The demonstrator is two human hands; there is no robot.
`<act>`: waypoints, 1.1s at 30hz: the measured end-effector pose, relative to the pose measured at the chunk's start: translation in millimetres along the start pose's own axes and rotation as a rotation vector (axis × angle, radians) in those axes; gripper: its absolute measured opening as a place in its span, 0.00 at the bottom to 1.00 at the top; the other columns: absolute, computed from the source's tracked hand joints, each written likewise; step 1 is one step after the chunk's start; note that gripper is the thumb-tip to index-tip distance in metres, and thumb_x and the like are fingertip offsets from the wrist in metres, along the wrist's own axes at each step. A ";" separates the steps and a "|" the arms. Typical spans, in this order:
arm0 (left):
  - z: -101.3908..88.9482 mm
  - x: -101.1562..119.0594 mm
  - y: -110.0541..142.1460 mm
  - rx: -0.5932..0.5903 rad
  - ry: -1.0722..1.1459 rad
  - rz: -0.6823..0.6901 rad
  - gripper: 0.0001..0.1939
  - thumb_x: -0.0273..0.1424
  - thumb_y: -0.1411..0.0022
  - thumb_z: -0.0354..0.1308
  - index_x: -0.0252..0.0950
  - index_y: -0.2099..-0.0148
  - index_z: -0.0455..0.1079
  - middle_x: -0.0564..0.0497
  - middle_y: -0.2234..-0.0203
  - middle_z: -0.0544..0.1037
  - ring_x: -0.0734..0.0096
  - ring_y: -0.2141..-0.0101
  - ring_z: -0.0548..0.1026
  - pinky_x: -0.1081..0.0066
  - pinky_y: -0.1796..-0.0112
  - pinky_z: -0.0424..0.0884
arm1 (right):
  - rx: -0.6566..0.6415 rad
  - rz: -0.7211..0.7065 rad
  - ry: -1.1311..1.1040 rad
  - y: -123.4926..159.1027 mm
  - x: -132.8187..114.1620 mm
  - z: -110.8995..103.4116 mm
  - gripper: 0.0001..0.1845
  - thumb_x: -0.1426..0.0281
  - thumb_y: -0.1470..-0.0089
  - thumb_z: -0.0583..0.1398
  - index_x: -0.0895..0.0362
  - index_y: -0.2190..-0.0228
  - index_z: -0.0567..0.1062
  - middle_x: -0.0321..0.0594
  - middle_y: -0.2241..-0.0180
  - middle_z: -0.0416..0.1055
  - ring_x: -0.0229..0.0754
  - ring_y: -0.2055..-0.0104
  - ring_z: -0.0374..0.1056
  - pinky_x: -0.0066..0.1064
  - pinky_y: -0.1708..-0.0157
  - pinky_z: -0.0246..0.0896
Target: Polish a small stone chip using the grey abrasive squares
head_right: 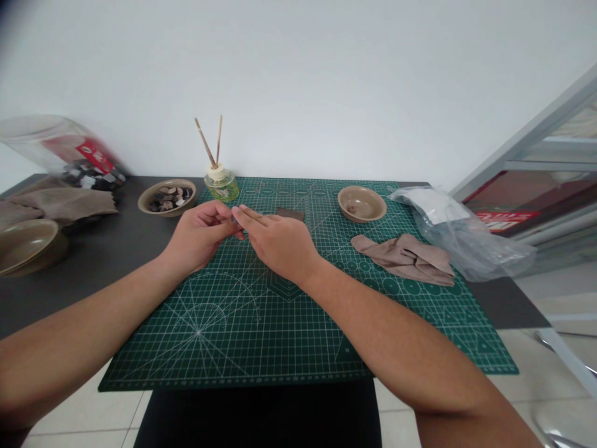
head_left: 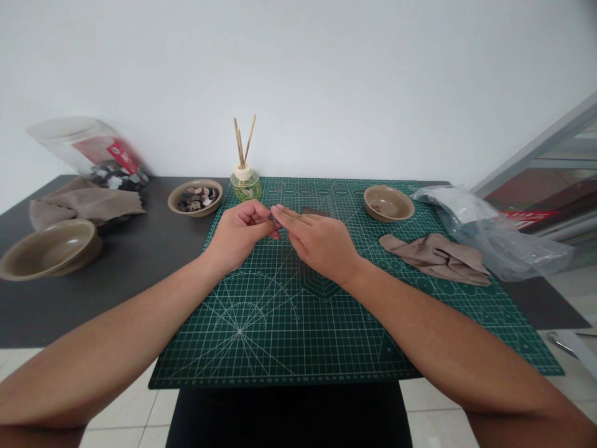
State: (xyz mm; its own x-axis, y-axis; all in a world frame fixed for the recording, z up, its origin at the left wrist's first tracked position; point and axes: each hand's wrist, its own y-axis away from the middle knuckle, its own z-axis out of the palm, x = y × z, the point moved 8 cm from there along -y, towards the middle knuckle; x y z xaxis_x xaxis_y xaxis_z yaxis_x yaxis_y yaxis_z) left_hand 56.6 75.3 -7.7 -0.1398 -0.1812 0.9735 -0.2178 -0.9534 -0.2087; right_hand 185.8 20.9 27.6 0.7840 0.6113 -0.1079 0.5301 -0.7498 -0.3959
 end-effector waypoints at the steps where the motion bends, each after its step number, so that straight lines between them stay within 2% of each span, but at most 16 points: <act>1: -0.2 0.3 0.2 0.006 0.005 0.001 0.15 0.31 0.52 0.77 0.36 0.71 0.72 0.54 0.78 0.81 0.72 0.77 0.80 0.70 0.69 0.78 | 0.002 -0.002 0.002 0.0 -0.1 -0.2 0.29 0.77 0.30 0.52 0.55 0.32 0.68 0.41 0.33 0.68 0.43 0.43 0.78 0.35 0.47 0.75; 10: -0.7 2.4 1.6 0.042 0.138 0.000 0.15 0.29 0.56 0.78 0.36 0.71 0.73 0.54 0.79 0.81 0.71 0.78 0.79 0.69 0.70 0.77 | 0.027 -0.022 -0.006 0.7 -0.8 -4.3 0.29 0.78 0.31 0.51 0.57 0.32 0.68 0.41 0.33 0.67 0.43 0.43 0.78 0.36 0.44 0.74; 19: -2.0 4.9 2.0 0.052 0.107 0.018 0.14 0.28 0.55 0.77 0.36 0.72 0.74 0.54 0.80 0.81 0.71 0.78 0.80 0.70 0.70 0.77 | 0.034 -0.005 0.010 -0.2 1.3 -6.8 0.28 0.78 0.31 0.52 0.54 0.34 0.70 0.39 0.34 0.68 0.43 0.45 0.79 0.36 0.45 0.75; 27: -4.4 -0.2 -0.4 0.060 0.122 -0.040 0.16 0.29 0.58 0.79 0.35 0.71 0.73 0.53 0.79 0.82 0.71 0.80 0.79 0.71 0.75 0.76 | 0.025 0.019 0.038 0.1 5.8 -4.5 0.28 0.77 0.31 0.53 0.51 0.34 0.71 0.38 0.34 0.69 0.43 0.46 0.79 0.37 0.48 0.76; 33: -8.2 3.0 -3.3 0.080 0.124 -0.015 0.16 0.27 0.58 0.78 0.36 0.72 0.73 0.55 0.81 0.80 0.73 0.81 0.76 0.73 0.77 0.73 | 0.008 0.044 0.047 1.2 11.4 -1.8 0.27 0.75 0.30 0.53 0.51 0.34 0.71 0.37 0.35 0.71 0.45 0.48 0.80 0.39 0.49 0.77</act>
State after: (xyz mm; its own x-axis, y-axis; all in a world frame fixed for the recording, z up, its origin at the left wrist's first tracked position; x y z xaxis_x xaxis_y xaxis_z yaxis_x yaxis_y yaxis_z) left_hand 49.0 79.9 -4.9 -0.2565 -0.1399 0.9564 -0.1440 -0.9729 -0.1809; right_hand 196.0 26.5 27.5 0.8206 0.5655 -0.0825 0.4927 -0.7732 -0.3993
